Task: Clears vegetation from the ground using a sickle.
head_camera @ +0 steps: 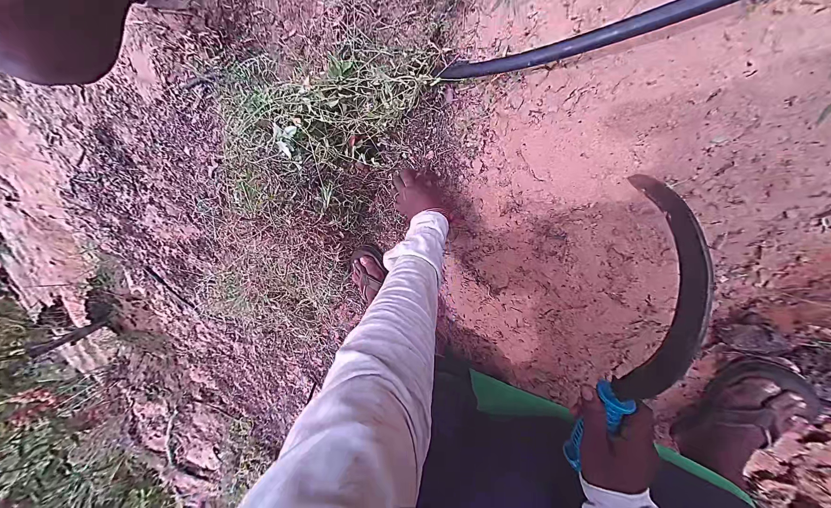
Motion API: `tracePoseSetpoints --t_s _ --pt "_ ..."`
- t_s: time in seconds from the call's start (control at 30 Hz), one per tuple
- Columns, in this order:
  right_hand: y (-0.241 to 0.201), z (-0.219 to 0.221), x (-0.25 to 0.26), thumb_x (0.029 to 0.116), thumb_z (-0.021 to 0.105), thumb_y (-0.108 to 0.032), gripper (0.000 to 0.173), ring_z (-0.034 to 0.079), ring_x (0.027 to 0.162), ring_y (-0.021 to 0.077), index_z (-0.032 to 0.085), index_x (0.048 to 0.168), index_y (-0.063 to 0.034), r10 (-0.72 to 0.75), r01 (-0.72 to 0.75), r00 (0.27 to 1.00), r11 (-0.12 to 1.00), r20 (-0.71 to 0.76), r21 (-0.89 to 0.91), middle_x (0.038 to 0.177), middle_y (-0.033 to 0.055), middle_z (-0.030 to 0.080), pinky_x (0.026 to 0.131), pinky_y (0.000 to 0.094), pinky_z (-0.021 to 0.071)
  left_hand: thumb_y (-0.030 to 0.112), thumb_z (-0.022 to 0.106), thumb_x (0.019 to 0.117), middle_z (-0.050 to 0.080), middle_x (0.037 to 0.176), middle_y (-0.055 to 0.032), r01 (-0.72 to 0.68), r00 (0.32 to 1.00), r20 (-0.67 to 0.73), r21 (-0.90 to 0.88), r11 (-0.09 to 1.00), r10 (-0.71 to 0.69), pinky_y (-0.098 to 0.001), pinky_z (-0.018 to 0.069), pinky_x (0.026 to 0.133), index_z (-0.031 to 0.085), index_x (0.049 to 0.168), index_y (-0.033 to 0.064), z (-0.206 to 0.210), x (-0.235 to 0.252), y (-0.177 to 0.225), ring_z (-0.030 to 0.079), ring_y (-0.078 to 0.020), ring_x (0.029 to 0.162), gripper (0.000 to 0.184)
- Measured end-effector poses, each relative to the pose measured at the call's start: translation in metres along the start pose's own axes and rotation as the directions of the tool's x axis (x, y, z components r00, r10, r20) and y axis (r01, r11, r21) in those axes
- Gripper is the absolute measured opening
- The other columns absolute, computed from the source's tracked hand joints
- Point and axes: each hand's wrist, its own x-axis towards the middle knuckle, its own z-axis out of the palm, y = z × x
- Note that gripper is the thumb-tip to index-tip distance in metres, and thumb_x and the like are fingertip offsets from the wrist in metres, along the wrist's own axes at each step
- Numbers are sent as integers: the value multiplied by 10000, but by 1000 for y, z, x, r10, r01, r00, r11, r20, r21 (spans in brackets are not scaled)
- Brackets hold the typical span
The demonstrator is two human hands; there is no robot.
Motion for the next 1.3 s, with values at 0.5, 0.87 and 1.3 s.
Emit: tracePoseSetpoints --t_s 0.5,0.87,1.3 --pt "-6 1 5 960 569 -302 576 612 569 82 532 1162 237 6 -6 999 1000 48 3 719 169 636 553 260 524 99 482 1075 606 1432 -227 -509 835 309 113 853 456 -562 407 1164 636 1354 -4 -17 25 66 557 -400 1362 335" --pt "8 -9 25 978 531 -398 617 565 536 -19 552 1093 208 -110 98 992 983 66 156 662 37 598 516 173 493 3 612 994 724 1115 -284 -719 653 120 -211 663 747 -499 511 1024 739 1105 -106 -80 -21 42 699 -384 1088 201" --pt "-218 -129 323 1109 389 -447 541 601 596 197 490 1311 44 -173 186 981 970 90 -158 794 108 578 638 400 548 92 547 1062 668 1325 -241 -482 697 536 -141 865 476 -506 401 1168 688 1267 -44 -56 -104 56 601 -373 1309 284"
